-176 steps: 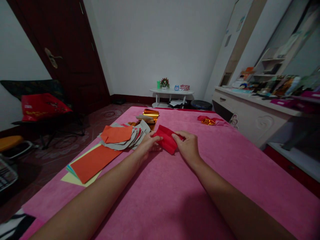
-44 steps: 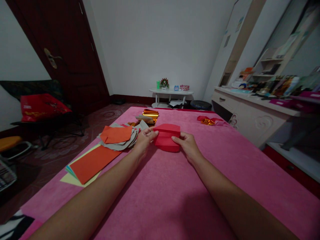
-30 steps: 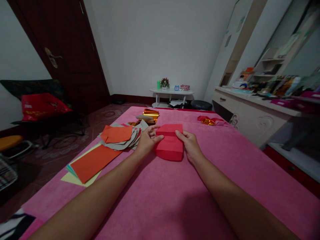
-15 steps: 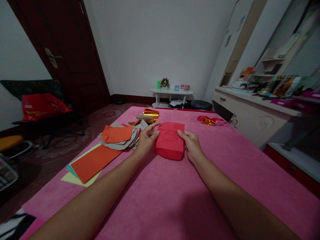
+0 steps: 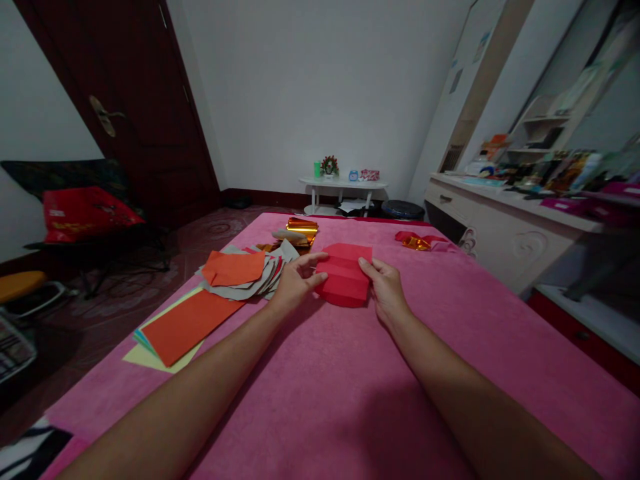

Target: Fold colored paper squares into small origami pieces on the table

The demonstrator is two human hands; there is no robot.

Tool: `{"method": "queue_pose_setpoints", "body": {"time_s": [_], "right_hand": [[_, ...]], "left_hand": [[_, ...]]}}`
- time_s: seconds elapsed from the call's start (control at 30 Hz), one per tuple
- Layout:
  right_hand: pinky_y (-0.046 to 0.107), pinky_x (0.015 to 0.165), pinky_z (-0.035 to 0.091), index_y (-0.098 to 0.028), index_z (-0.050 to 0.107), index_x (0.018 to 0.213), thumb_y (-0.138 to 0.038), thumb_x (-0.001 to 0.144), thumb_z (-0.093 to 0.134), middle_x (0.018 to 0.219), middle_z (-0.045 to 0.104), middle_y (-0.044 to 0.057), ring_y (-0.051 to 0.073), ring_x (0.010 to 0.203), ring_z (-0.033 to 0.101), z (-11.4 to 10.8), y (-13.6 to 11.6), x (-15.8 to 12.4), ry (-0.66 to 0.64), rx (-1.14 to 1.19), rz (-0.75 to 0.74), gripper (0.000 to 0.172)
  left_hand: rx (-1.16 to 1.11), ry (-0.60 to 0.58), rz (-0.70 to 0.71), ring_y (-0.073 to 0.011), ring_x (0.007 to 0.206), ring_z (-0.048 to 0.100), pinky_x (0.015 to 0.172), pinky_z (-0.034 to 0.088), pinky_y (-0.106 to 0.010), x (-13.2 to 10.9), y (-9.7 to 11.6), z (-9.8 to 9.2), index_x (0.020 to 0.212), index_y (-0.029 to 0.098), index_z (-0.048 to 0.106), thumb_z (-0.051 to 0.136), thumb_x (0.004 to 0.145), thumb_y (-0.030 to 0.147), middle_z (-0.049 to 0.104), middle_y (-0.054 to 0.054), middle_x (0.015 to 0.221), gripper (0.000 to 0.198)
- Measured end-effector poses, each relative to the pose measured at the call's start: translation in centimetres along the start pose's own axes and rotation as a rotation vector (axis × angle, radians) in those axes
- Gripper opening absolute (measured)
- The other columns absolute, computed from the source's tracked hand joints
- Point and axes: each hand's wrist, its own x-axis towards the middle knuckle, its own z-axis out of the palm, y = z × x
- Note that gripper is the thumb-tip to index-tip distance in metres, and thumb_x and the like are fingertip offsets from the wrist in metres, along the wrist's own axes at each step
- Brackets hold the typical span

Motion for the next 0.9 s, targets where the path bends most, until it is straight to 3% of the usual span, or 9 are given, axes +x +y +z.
{"method": "queue_pose_setpoints", "body": {"time_s": [0.3, 0.43, 0.63, 0.7, 0.8, 0.9], "right_hand": [[0.024, 0.054, 0.045, -0.015, 0.070, 0.078, -0.035, 0.062, 0.075, 0.069, 0.070, 0.003, 0.016, 0.058, 0.062, 0.25, -0.32, -0.49, -0.067, -0.057, 0.182, 0.027], [0.024, 0.054, 0.046, -0.016, 0.070, 0.082, -0.034, 0.063, 0.074, 0.072, 0.071, 0.004, 0.016, 0.060, 0.063, 0.28, -0.60, -0.59, -0.072, -0.087, 0.202, 0.027], [0.027, 0.058, 0.049, -0.017, 0.070, 0.085, -0.032, 0.063, 0.073, 0.075, 0.072, 0.004, 0.017, 0.064, 0.064, 0.28, -0.62, -0.33, -0.036, -0.018, 0.213, 0.027], [0.027, 0.057, 0.050, -0.018, 0.067, 0.094, -0.034, 0.064, 0.073, 0.079, 0.072, 0.004, 0.017, 0.065, 0.064, 0.24, -0.59, -0.27, -0.012, -0.022, 0.199, 0.033], [0.026, 0.055, 0.049, -0.025, 0.056, 0.117, -0.034, 0.064, 0.074, 0.079, 0.070, 0.000, 0.016, 0.062, 0.063, 0.18, -0.56, -0.25, 0.036, -0.058, 0.151, 0.057], [0.027, 0.061, 0.049, -0.026, 0.053, 0.122, -0.028, 0.059, 0.077, 0.079, 0.068, -0.001, 0.015, 0.065, 0.063, 0.19, -0.39, -0.27, -0.066, -0.084, 0.049, 0.067]], "left_hand": [[-0.058, 0.015, 0.029, -0.0210, 0.095, 0.062, 0.080, 0.049, -0.031, 0.22, -0.15, -0.03, 0.108, 0.015, 0.064, 0.080, 0.059, 0.018, 0.067, -0.010, 0.108, 0.052], [-0.067, 0.050, 0.002, -0.0193, 0.091, 0.063, 0.078, 0.050, -0.029, 0.38, -0.26, -0.23, 0.114, 0.016, 0.061, 0.079, 0.061, 0.019, 0.066, -0.010, 0.110, 0.056], [-0.040, -0.036, -0.015, -0.0197, 0.085, 0.064, 0.069, 0.051, -0.028, 0.21, -0.07, -0.12, 0.114, 0.014, 0.061, 0.080, 0.054, 0.014, 0.068, -0.010, 0.102, 0.063], [-0.013, 0.001, -0.013, -0.0191, 0.081, 0.064, 0.067, 0.050, -0.028, 0.16, 0.05, -0.01, 0.108, 0.012, 0.064, 0.079, 0.053, 0.012, 0.070, -0.009, 0.097, 0.057], [0.021, 0.097, -0.020, -0.0166, 0.071, 0.063, 0.061, 0.049, -0.027, 0.23, 0.03, -0.08, 0.100, 0.012, 0.068, 0.078, 0.053, 0.014, 0.071, -0.008, 0.088, 0.048], [0.031, 0.165, -0.044, -0.0147, 0.064, 0.061, 0.058, 0.048, -0.026, 0.37, -0.15, -0.38, 0.096, 0.013, 0.069, 0.078, 0.055, 0.017, 0.070, -0.007, 0.082, 0.042]]}}
